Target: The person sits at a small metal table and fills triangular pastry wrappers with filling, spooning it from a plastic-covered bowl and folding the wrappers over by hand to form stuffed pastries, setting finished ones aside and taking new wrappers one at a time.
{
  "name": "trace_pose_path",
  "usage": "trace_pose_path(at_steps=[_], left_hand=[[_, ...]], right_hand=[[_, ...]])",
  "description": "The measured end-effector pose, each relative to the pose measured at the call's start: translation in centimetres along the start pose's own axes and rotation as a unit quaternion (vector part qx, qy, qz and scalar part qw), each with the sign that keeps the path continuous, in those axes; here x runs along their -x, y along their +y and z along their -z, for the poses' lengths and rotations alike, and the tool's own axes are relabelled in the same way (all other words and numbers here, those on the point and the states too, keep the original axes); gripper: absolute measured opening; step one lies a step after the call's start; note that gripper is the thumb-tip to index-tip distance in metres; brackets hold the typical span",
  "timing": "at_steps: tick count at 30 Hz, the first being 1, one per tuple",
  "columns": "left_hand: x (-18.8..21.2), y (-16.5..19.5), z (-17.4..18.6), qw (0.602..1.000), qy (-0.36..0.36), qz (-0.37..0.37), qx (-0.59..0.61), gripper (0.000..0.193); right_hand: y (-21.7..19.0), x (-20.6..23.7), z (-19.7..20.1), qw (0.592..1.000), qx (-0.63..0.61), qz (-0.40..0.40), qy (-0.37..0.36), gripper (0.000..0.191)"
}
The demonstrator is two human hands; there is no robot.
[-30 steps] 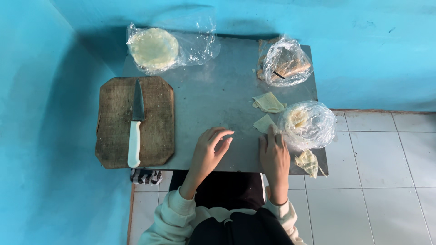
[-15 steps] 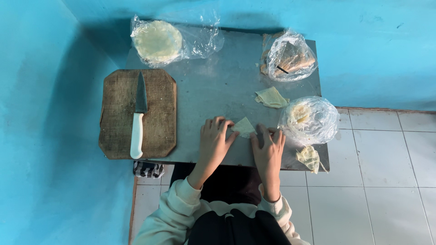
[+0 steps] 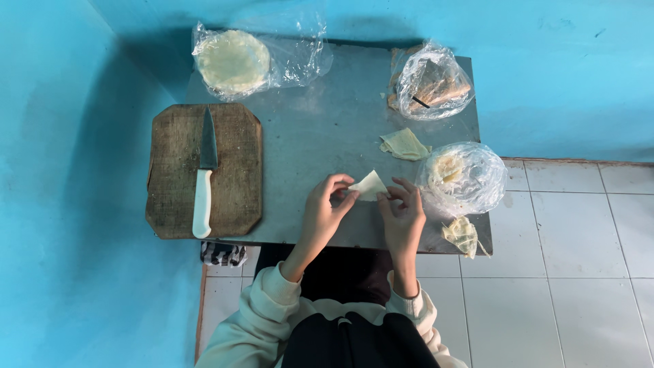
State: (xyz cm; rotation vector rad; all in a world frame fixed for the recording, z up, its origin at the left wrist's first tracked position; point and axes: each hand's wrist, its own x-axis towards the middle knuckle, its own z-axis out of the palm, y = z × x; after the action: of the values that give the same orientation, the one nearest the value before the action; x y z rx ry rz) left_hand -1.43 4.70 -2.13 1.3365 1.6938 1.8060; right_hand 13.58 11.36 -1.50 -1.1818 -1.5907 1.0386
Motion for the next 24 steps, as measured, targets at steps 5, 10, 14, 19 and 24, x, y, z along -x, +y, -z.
trace_pose_path(at_steps=[5, 10, 14, 19, 24], left_hand=[[0.4, 1.0, -0.6, 0.999, 0.022, 0.035, -0.027, 0.032], [1.5, 0.7, -1.5, 0.962, -0.011, 0.161, 0.219, 0.038], [2.1, -1.1, -1.7, 0.901, -0.045, 0.249, 0.352, 0.042], [2.4, -2.2, -0.5, 0.856, -0.053, 0.275, 0.434, 0.038], [2.5, -0.9, 1.2, 0.841, -0.084, 0.246, 0.475, 0.037]], right_hand=[[-0.4, -0.1, 0.4, 0.994, -0.068, 0.087, 0.016, 0.025], [-2.1, 0.8, -0.3, 0.963, 0.090, 0.246, 0.056, 0.024], [-3.0, 1.6, 0.3, 0.939, 0.157, 0.303, -0.051, 0.039], [-2.1, 2.0, 1.1, 0.977, -0.161, 0.138, -0.013, 0.019], [-1.0, 0.9, 1.7, 0.970, -0.236, 0.020, -0.045, 0.022]])
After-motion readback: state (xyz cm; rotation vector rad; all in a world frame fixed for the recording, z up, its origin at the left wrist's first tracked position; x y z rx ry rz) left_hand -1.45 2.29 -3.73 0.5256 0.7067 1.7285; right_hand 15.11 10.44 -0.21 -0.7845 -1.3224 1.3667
